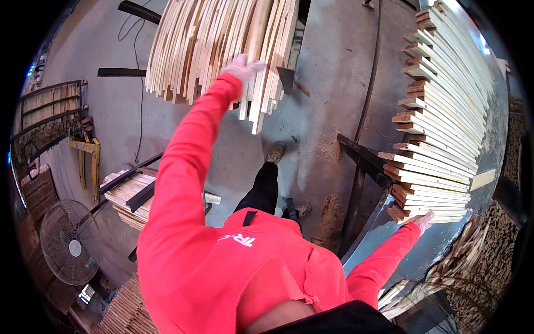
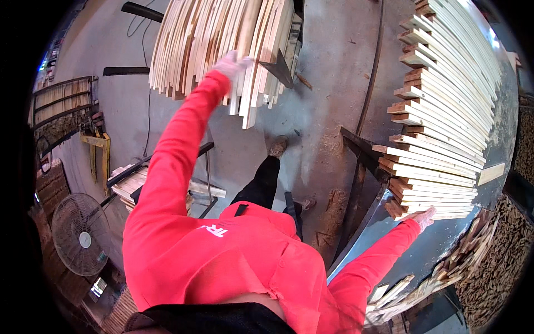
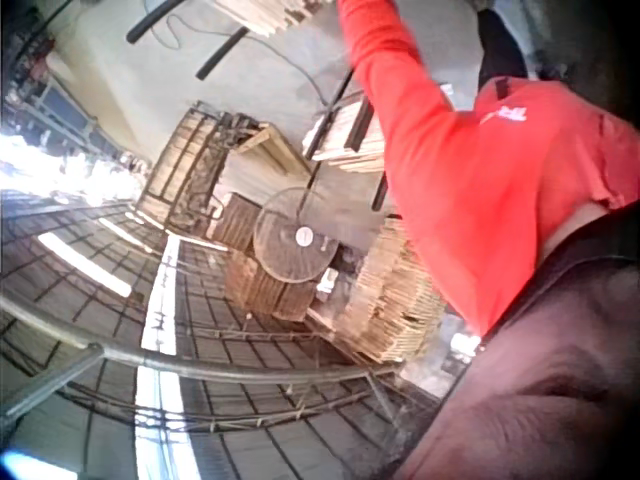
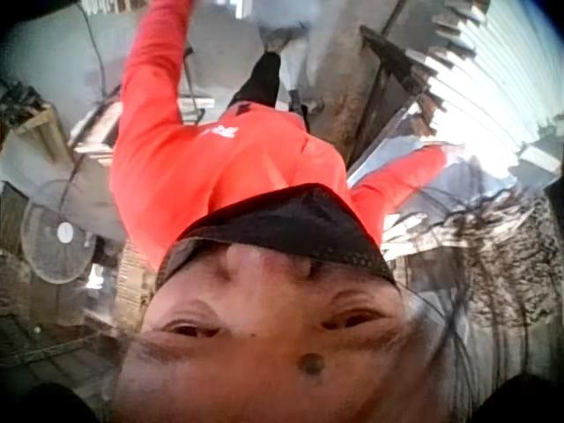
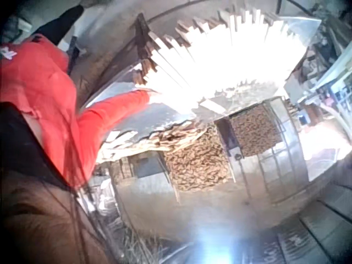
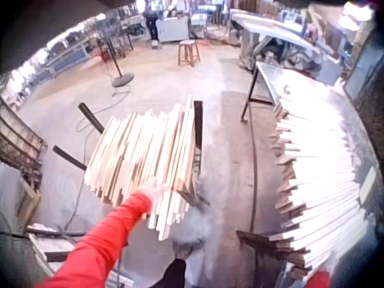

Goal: The person sorts wooden planks on a metal table, picking them up one by one, inspecting them, and stacking them into neat piles. The person occasionally moves stacks to the side to make space for new piles.

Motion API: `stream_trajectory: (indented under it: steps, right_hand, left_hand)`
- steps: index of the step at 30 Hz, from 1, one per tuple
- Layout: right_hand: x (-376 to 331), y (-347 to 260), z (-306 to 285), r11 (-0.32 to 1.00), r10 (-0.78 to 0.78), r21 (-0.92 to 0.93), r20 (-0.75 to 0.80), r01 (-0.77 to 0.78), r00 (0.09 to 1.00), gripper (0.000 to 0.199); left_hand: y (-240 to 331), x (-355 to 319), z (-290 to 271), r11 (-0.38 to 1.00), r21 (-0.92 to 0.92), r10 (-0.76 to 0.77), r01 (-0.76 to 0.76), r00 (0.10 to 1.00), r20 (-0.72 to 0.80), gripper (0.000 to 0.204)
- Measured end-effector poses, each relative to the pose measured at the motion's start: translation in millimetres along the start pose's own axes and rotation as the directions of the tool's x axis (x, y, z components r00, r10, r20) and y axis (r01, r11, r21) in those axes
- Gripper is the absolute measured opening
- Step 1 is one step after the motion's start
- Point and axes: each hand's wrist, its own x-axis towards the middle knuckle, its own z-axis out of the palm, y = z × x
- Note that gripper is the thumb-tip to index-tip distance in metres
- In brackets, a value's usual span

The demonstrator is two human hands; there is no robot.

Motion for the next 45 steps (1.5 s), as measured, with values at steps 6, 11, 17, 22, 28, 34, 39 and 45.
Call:
stream_trajectory:
  steps: [6,11,17,22,28,34,39,45]
  right_hand:
    - [120.9,86.2,-5.1,0.816,-0.458,-0.317,0.156,0.483,0.875,0.069]
    - [69.2,74.1,0.8,0.911,-0.104,0.412,0.202,0.011,0.974,0.064]
    - [142.6,152.9,-36.8,0.919,-0.13,0.362,0.649,-0.154,0.75,0.068]
    - [128.5,236.9,-104.0,0.838,-0.53,0.44,0.515,0.323,0.673,0.056]
    - [172.4,307.0,-264.7,0.739,-0.519,-0.23,0.403,0.633,0.754,0.069]
    - [322.7,411.5,-446.6,0.396,-0.183,-0.9,0.118,0.183,0.976,0.118]
    - [399.7,531.5,-524.7,0.568,0.146,-0.823,0.133,0.027,0.98,0.127]
    - [394.4,522.3,-509.2,0.645,-0.008,-0.746,0.212,0.167,0.977,0.1]
  left_hand:
    - [-89.0,69.8,33.8,0.996,-0.075,0.057,-0.04,0.968,0.244,0.102]
    - [-33.3,-5.6,-9.2,0.705,-0.601,-0.131,0.377,0.901,0.413,0.075]
    - [58.2,-158.3,-28.9,0.512,-0.806,0.014,-0.295,0.942,-0.336,0.024]
    - [163.6,-337.1,51.3,0.438,-0.678,0.729,-0.591,0.674,-0.117,0.037]
    - [238.1,-587.5,168.8,0.52,-0.699,0.849,-0.491,0.204,0.488,0.04]
    - [279.5,-770.7,303.5,0.274,-0.744,0.691,-0.61,-0.413,0.593,0.045]
    - [274.3,-858.1,361.6,0.411,-0.459,0.293,-0.788,-0.362,0.885,0.05]
    - [296.9,-813.8,375.3,0.189,-0.357,0.786,-0.915,-0.077,0.613,0.049]
